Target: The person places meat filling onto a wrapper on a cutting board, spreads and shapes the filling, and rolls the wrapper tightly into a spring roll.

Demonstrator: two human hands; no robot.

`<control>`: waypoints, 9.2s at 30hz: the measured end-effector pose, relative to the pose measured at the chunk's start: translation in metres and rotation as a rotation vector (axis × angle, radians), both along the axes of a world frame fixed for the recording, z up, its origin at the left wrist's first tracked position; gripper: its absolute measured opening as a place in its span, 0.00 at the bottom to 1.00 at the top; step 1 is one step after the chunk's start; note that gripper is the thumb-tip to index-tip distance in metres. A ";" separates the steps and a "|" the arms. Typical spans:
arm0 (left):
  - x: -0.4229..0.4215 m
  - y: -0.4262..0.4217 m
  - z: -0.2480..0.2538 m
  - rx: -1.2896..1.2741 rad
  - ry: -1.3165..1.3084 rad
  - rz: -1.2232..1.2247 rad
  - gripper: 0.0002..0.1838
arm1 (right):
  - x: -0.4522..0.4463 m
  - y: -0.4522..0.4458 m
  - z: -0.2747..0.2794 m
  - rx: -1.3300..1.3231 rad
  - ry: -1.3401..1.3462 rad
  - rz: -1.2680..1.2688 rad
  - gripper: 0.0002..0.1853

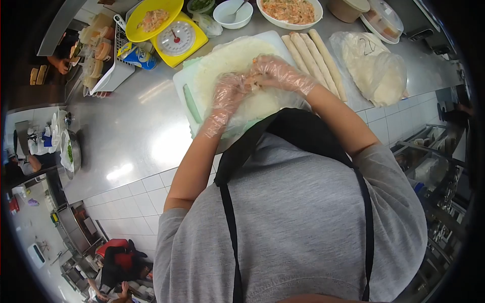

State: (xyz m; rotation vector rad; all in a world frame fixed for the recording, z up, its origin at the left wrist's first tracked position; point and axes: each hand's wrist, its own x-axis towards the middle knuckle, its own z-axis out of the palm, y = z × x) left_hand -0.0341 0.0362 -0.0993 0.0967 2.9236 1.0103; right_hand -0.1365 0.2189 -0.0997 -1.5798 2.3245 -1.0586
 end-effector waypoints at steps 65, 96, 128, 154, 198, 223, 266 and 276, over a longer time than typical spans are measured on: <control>0.007 -0.036 0.013 0.088 0.193 -0.121 0.10 | 0.007 -0.024 0.022 -0.045 0.114 0.160 0.10; 0.002 -0.008 0.047 0.286 0.184 -0.024 0.21 | -0.031 0.028 0.055 -0.021 -0.330 0.023 0.11; -0.019 0.016 0.038 0.189 0.443 0.011 0.26 | -0.044 0.060 0.082 -0.081 -0.557 -0.248 0.24; -0.025 0.038 0.023 -0.115 0.062 -0.001 0.37 | -0.004 0.027 0.040 0.287 -0.163 -0.158 0.22; 0.047 -0.109 0.033 0.684 0.206 0.430 0.27 | -0.007 -0.004 0.098 0.239 0.058 -0.029 0.17; 0.026 -0.079 0.010 0.798 -0.205 0.246 0.47 | 0.007 -0.065 0.016 0.180 -0.530 -0.070 0.23; -0.045 -0.021 0.194 1.144 0.801 -0.083 0.47 | -0.005 -0.090 0.148 0.068 -0.602 0.200 0.33; -0.061 -0.045 0.191 1.281 0.959 -0.105 0.49 | 0.017 -0.089 0.179 0.065 -0.186 0.165 0.12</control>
